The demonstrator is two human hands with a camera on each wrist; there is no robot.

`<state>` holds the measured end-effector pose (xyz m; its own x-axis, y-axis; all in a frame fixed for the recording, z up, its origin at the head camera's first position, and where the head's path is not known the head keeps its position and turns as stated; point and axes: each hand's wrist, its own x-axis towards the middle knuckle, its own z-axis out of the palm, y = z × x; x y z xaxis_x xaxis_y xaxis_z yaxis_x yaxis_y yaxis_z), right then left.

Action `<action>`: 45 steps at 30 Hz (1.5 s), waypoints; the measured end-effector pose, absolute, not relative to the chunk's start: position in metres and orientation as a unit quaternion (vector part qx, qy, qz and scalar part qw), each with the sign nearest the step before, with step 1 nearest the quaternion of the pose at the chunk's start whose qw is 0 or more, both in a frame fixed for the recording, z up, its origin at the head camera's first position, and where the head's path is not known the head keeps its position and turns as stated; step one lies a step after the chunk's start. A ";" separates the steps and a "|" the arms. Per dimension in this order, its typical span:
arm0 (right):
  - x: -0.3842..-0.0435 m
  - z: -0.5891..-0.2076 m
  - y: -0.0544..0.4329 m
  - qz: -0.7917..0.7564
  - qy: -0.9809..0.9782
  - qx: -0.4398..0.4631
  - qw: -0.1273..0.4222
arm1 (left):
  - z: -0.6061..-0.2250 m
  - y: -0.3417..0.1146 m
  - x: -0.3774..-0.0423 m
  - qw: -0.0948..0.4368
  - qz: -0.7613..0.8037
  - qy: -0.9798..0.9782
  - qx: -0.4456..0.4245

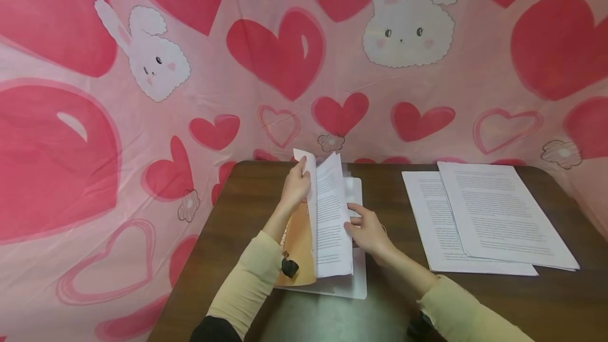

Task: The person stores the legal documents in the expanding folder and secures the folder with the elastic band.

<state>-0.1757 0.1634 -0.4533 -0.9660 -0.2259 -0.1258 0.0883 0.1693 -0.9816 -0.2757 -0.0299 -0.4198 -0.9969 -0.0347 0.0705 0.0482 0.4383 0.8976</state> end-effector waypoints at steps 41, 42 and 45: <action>-0.186 -0.482 0.138 -0.635 0.759 -0.089 0.113 | -0.422 -0.027 -0.272 0.028 -0.542 -0.840 -0.018; -0.186 -0.483 0.137 -0.634 0.760 -0.086 0.112 | -0.421 -0.027 -0.273 0.029 -0.547 -0.837 -0.020; -0.186 -0.484 0.139 -0.626 0.770 -0.068 0.105 | -0.421 -0.028 -0.273 0.037 -0.545 -0.837 -0.016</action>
<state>-0.1858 0.1389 -0.4835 -0.9689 -0.2353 -0.0769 0.0273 0.2072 -0.9779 -0.2727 -0.0281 -0.4210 -0.9968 -0.0136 0.0789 0.0666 0.4048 0.9120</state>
